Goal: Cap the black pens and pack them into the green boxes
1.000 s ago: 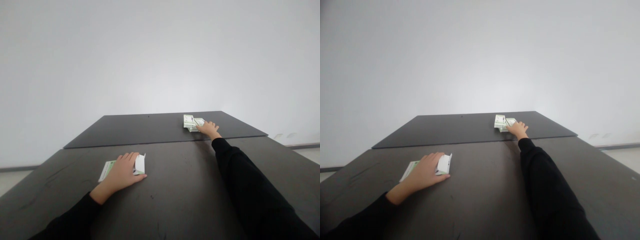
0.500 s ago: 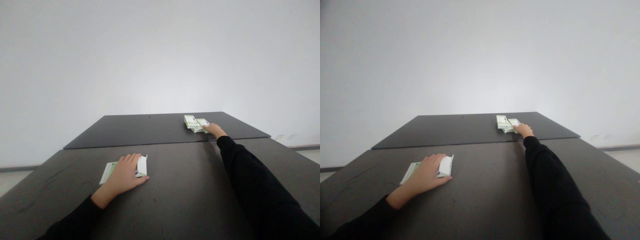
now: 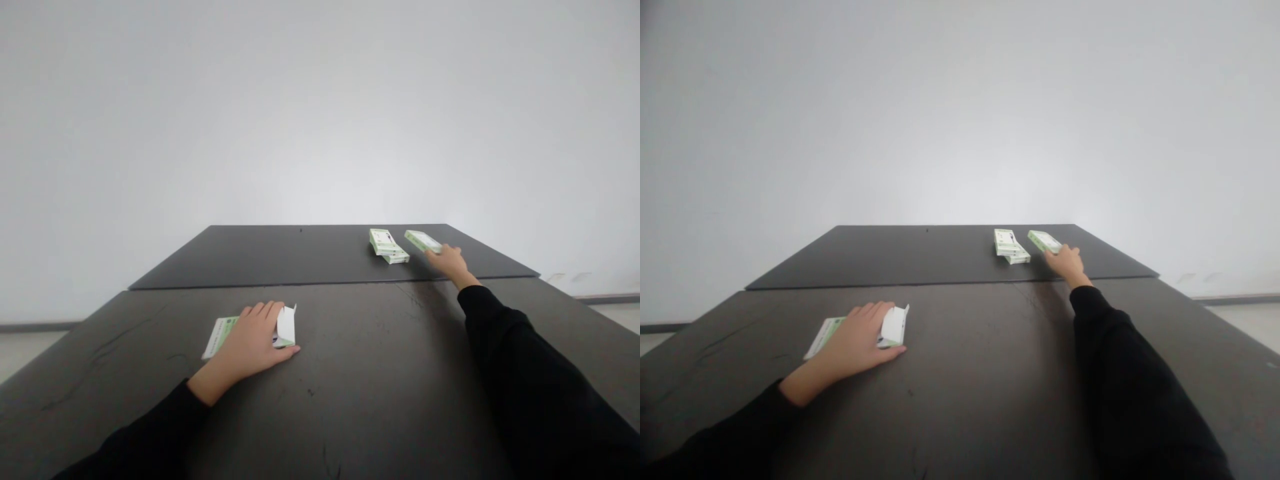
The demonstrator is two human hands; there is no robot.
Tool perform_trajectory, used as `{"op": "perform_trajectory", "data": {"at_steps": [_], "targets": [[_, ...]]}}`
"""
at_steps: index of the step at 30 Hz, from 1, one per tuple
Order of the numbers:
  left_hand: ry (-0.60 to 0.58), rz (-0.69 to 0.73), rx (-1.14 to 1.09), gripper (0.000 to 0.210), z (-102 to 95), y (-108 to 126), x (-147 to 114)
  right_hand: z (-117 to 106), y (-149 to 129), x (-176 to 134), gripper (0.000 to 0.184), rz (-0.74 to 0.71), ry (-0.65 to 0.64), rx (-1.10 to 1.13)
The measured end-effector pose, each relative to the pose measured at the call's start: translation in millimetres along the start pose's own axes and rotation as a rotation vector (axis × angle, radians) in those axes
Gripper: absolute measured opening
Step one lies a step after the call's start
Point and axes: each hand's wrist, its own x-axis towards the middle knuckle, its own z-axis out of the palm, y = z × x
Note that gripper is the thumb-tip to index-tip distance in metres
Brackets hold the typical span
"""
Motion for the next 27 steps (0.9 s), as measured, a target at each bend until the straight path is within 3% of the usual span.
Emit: {"op": "perform_trajectory", "data": {"at_steps": [6,9,12,14,17,20,22,25,27], "targets": [[0.005,0.0,0.015,0.063,1.5,-0.2,0.6,-22.0,-11.7,-31.3,0.073,-0.03,0.094,0.08],[0.033,-0.035,0.016,0.079,3.7,-2.4,1.0,-38.3,-13.3,-47.9,0.073,-0.036,0.111,0.166],[0.183,-0.008,-0.02,0.114,0.4,-0.4,1.0,-51.8,-17.6,-73.8,0.073,-0.092,0.09,0.283],[0.315,0.015,-0.111,0.117,-6.8,8.7,1.0,-57.3,-27.3,-100.1,0.075,-0.148,0.081,0.361],[0.431,-0.032,-0.475,0.091,-21.7,37.2,2.5,-60.3,-55.8,-155.4,0.076,-0.281,0.08,0.606],[0.298,-0.03,-1.131,0.09,-32.3,72.2,6.2,-56.9,-92.9,-222.5,0.077,-0.461,-0.013,0.9],[0.208,0.082,-1.448,0.086,-34.3,88.5,8.5,-51.8,-114.2,-264.3,0.077,-0.604,-0.151,0.984],[0.297,-0.048,-1.708,0.064,-32.5,95.0,7.7,-44.6,-132.7,-304.5,0.083,-0.814,-0.352,1.076],[0.297,-0.138,-1.746,0.053,-31.5,91.2,4.2,-43.5,-135.5,-309.9,0.082,-0.867,-0.434,1.158]]}}
